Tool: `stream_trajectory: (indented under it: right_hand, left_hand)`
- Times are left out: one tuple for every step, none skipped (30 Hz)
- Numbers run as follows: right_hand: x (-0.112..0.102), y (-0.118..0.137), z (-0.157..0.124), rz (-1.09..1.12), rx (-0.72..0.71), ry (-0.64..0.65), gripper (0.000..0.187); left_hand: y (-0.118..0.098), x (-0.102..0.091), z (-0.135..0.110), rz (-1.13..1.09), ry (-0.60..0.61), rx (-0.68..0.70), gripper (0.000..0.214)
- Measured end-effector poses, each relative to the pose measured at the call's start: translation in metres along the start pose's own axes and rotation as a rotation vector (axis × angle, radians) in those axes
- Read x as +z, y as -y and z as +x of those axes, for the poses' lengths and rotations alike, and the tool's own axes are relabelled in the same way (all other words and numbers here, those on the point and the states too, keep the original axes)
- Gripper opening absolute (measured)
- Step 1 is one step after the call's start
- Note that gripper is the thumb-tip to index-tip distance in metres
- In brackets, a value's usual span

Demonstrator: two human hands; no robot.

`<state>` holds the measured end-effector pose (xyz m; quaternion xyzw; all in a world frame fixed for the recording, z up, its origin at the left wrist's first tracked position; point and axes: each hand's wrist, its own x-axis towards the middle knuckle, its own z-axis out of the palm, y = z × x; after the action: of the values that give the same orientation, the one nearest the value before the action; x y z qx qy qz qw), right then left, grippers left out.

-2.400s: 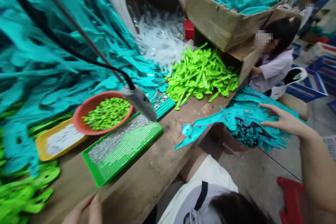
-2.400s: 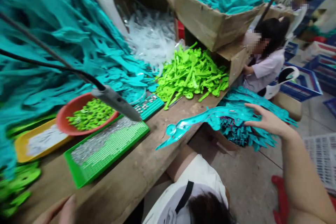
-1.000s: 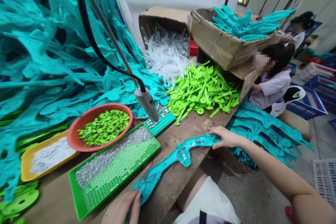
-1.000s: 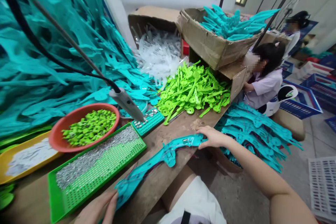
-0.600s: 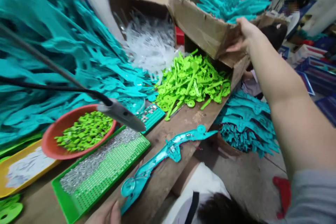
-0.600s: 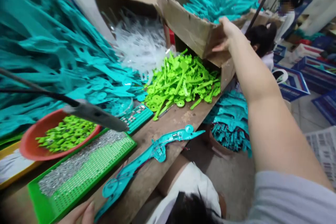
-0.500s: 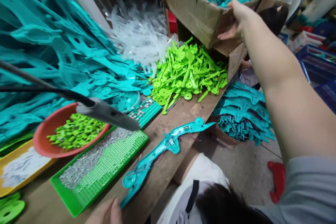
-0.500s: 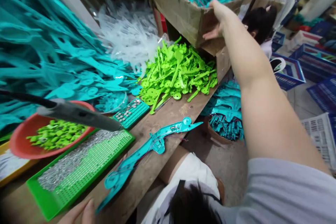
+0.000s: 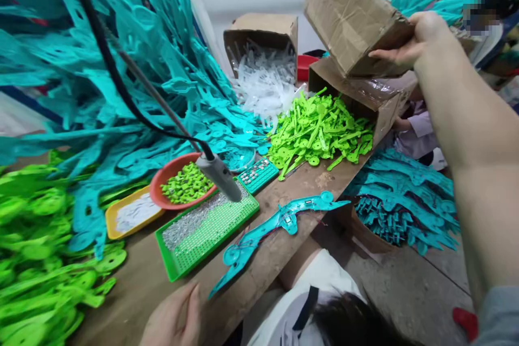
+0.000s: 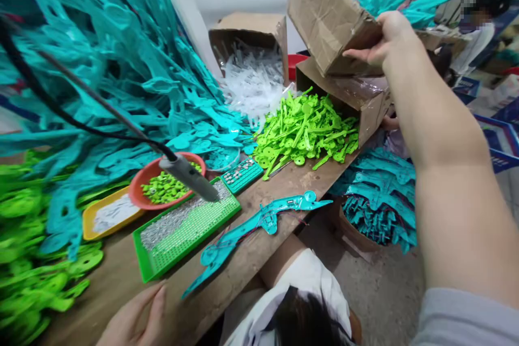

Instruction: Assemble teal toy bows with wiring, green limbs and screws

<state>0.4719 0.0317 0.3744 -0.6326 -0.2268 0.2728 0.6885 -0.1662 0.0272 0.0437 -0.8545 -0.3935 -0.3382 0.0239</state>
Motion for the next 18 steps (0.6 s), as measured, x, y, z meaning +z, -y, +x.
stream_trajectory:
  right_hand:
    - [-0.001, 0.002, -0.008, -0.006, -0.013, 0.008, 0.05]
    - [-0.002, 0.003, -0.017, -0.005, -0.023, 0.017, 0.052]
    - [-0.002, 0.004, -0.025, -0.001, -0.022, 0.031, 0.055]
    - [-0.003, 0.003, -0.034, 0.006, -0.015, 0.042, 0.058]
    - [-0.002, 0.002, -0.041, 0.008, -0.003, 0.058, 0.06]
    - [-0.001, -0.001, -0.049, 0.006, 0.008, 0.076, 0.063]
    - [0.0, -0.005, -0.056, 0.005, 0.017, 0.085, 0.063]
    - [0.003, -0.011, -0.063, 0.006, 0.022, 0.084, 0.061]
    - [0.006, -0.018, -0.069, 0.008, 0.024, 0.077, 0.057]
    - [0.009, -0.026, -0.076, 0.012, 0.028, 0.069, 0.053]
    - [0.013, -0.035, -0.082, 0.019, 0.037, 0.062, 0.048]
    - [0.017, -0.046, -0.088, 0.028, 0.051, 0.06, 0.043]
    - [0.022, -0.057, -0.093, 0.039, 0.071, 0.071, 0.038]
    - [0.027, -0.069, -0.098, 0.052, 0.095, 0.086, 0.032]
    - [0.033, -0.081, -0.102, 0.062, 0.129, 0.105, 0.028]
    - [0.039, -0.094, -0.106, 0.074, 0.162, 0.127, 0.026]
    - [0.046, -0.107, -0.108, 0.085, 0.193, 0.146, 0.026]
    - [0.053, -0.12, -0.11, 0.097, 0.221, 0.166, 0.025]
  left_hand:
    - [-0.002, 0.0, 0.0, -0.009, 0.006, 0.022, 0.021]
    - [-0.004, 0.0, 0.0, -0.019, 0.011, 0.046, 0.019]
    - [-0.006, 0.0, 0.0, -0.029, 0.018, 0.066, 0.017]
    - [-0.007, 0.0, 0.001, -0.039, 0.023, 0.084, 0.015]
    - [-0.008, -0.001, 0.003, -0.046, 0.026, 0.098, 0.013]
    - [-0.008, -0.002, 0.006, -0.052, 0.023, 0.112, 0.013]
    - [-0.008, -0.003, 0.008, -0.054, 0.013, 0.121, 0.012]
    - [-0.008, -0.005, 0.011, -0.054, 0.0, 0.125, 0.012]
    - [-0.008, -0.006, 0.014, -0.053, -0.011, 0.124, 0.012]
    - [-0.008, -0.008, 0.017, -0.053, -0.022, 0.117, 0.012]
    - [-0.008, -0.01, 0.019, -0.055, -0.029, 0.11, 0.012]
    - [-0.008, -0.011, 0.022, -0.06, -0.029, 0.106, 0.012]
    - [-0.01, -0.012, 0.025, -0.068, -0.027, 0.109, 0.012]
    - [-0.012, -0.013, 0.028, -0.078, -0.025, 0.119, 0.012]
    - [-0.015, -0.014, 0.033, -0.09, -0.023, 0.134, 0.011]
    - [-0.019, -0.016, 0.039, -0.105, -0.02, 0.15, 0.011]
    - [-0.024, -0.017, 0.046, -0.124, -0.014, 0.166, 0.011]
    - [-0.03, -0.018, 0.054, -0.146, -0.007, 0.18, 0.011]
